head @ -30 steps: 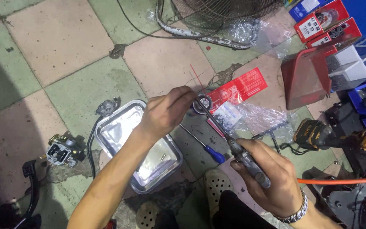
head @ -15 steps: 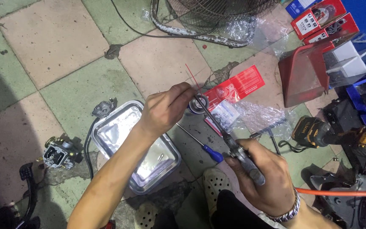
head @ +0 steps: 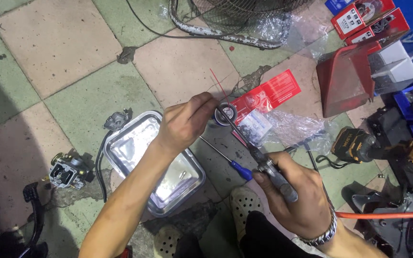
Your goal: The person disassembles a carburetor, removing the float bowl and float. They use a screwdriver to loosen and remove a jet, then clean the jet with compressed air and a spray can. Finally, they reinsert the jet into the carburetor and tighten it with the screwdriver.
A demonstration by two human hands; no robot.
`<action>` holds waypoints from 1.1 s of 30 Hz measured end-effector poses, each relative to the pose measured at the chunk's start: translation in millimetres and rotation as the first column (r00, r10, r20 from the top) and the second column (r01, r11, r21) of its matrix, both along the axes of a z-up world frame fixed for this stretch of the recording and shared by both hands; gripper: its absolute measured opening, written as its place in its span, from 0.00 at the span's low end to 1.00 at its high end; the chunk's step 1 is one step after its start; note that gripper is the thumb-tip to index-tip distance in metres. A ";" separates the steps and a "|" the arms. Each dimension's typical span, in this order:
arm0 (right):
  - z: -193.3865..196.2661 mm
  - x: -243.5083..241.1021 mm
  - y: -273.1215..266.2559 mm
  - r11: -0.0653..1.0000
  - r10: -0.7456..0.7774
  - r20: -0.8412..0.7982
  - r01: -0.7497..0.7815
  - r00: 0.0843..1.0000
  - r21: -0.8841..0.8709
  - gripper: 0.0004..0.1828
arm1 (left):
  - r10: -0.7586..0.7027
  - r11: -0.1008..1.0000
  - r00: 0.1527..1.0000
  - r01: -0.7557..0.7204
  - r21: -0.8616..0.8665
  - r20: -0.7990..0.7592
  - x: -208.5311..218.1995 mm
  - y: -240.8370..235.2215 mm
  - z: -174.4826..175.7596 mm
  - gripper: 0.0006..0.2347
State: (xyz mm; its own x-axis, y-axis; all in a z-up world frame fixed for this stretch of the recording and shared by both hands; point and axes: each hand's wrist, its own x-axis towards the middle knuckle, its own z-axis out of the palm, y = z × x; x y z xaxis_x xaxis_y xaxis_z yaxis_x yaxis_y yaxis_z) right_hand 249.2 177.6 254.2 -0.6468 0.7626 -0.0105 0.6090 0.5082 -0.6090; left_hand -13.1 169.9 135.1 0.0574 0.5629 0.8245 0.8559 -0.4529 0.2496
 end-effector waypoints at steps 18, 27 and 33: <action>-2.4 -3.7 1.4 0.994 0.098 -0.012 -0.097 0.995 0.057 0.14 | 0.027 0.999 1.000 -0.027 0.037 -0.004 4.8 1.5 -8.0 0.04; -8.5 1.1 1.0 0.999 0.034 0.065 -0.034 0.997 0.003 0.12 | 0.039 0.999 0.999 -0.039 0.018 -0.020 5.5 0.7 -10.5 0.05; -3.0 1.7 -0.7 0.999 0.035 0.074 -0.036 0.997 0.002 0.13 | 0.028 0.999 1.000 -0.028 0.018 -0.015 8.2 -1.1 -10.0 0.06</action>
